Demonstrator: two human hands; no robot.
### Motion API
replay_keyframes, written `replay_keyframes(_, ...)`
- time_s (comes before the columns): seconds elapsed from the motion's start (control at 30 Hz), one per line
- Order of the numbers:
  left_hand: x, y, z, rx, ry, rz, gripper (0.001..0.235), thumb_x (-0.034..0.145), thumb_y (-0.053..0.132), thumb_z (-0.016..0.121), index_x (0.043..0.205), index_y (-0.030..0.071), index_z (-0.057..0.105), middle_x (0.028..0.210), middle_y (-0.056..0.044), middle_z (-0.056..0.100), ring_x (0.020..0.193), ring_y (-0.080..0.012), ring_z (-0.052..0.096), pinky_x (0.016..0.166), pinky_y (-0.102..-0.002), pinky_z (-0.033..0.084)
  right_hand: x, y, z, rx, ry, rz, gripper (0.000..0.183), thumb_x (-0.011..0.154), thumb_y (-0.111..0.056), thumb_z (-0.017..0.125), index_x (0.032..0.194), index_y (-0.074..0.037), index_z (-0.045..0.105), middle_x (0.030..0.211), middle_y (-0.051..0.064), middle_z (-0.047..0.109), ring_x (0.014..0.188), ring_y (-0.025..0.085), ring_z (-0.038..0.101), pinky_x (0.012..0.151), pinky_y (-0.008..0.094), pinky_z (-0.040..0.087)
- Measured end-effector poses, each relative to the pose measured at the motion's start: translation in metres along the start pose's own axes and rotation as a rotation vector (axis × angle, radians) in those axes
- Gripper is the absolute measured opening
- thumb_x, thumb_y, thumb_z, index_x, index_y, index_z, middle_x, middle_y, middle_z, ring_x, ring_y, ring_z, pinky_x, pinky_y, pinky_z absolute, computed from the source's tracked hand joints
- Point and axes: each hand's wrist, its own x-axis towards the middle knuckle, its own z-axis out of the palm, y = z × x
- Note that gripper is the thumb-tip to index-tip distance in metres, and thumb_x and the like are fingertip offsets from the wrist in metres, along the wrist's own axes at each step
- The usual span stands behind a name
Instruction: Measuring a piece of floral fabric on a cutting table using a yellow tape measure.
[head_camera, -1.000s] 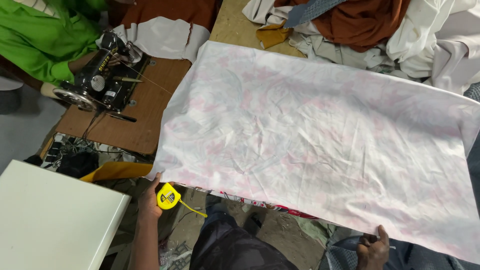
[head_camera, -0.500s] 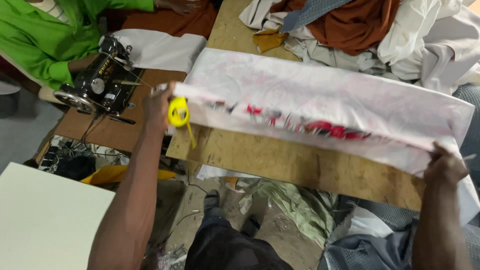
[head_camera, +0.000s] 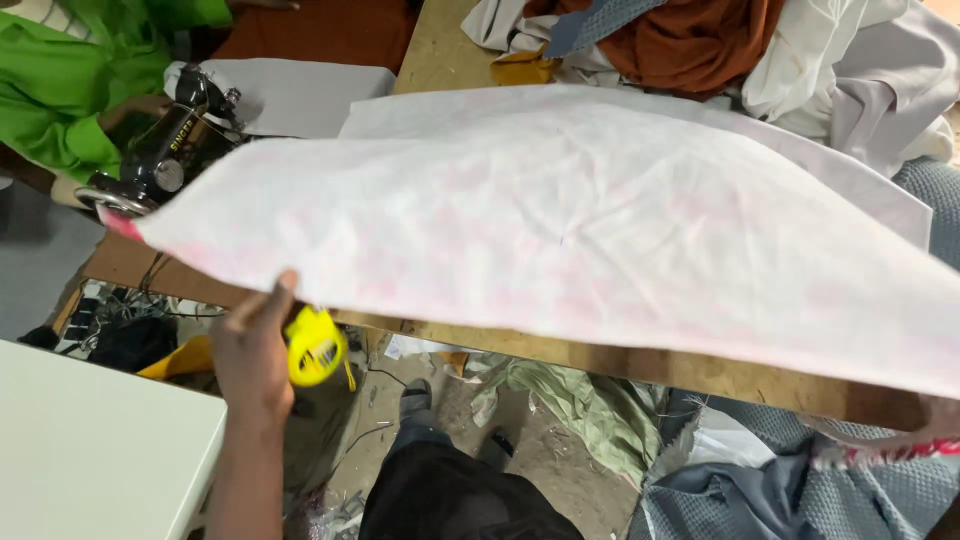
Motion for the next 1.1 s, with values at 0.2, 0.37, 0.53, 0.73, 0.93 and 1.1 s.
replay_keyframes(0.2,0.008,-0.237,0.045,0.076,-0.141,-0.497,0.087,0.098,0.064,0.09,0.162,0.005,0.09,0.129,-0.017,0.094,0.095,-0.0273,0.08,0.076,-0.05,0.054,-0.027,0.061,0.07,0.014,0.621,0.306,0.042,0.113,-0.056,0.123,0.126,-0.038,0.088,0.129,-0.018,0.101,0.094,-0.005,0.093,0.067,0.018,0.074)
replay_keyframes(0.37,0.024,-0.314,0.077,0.111,-0.189,-0.541,0.048,0.107,0.056,0.099,0.097,0.011,0.085,0.073,-0.003,0.048,0.062,-0.0161,0.046,0.058,-0.046,0.037,0.012,0.172,0.069,0.178,0.519,0.472,0.043,0.111,-0.02,0.088,0.15,-0.014,0.07,0.144,-0.006,0.098,0.113,0.01,0.1,0.086,0.028,0.086)
replay_keyframes(0.53,0.025,-0.325,0.074,0.038,-0.203,-0.52,0.061,0.104,0.046,0.102,0.076,0.016,0.057,0.069,-0.001,0.046,0.06,-0.0145,0.048,0.057,-0.046,0.039,0.017,0.166,0.076,0.312,0.657,0.435,0.057,0.085,-0.01,0.116,0.128,0.003,0.08,0.14,0.007,0.096,0.111,0.031,0.097,0.084,0.031,0.094)
replay_keyframes(0.73,0.02,-0.335,0.062,-0.063,-0.196,-0.553,0.047,0.103,0.037,0.106,0.083,0.01,0.072,0.075,-0.005,0.071,0.064,-0.0236,0.075,0.059,-0.046,0.053,0.012,0.187,0.056,0.452,0.431,0.393,0.054,0.123,-0.038,0.06,0.159,-0.006,0.084,0.137,0.009,0.102,0.112,0.026,0.107,0.094,0.036,0.092)
replay_keyframes(0.93,0.014,-0.345,0.062,0.003,-0.167,-0.536,0.06,0.101,0.044,0.104,0.076,0.016,0.057,0.069,0.0,0.041,0.061,-0.0139,0.042,0.059,-0.047,0.037,-0.02,0.123,0.071,0.253,0.364,0.358,0.045,0.122,-0.032,0.064,0.151,-0.002,0.083,0.138,0.011,0.099,0.108,0.027,0.105,0.089,0.032,0.092)
replay_keyframes(1.1,0.013,-0.344,0.066,-0.057,-0.174,-0.504,0.061,0.099,0.039,0.103,0.074,0.018,0.052,0.07,0.001,0.039,0.061,-0.0133,0.043,0.056,-0.046,0.036,-0.057,0.11,0.103,0.057,0.126,0.277,0.042,0.12,-0.029,0.067,0.155,-0.009,0.08,0.144,0.008,0.095,0.113,0.028,0.102,0.092,0.036,0.091)
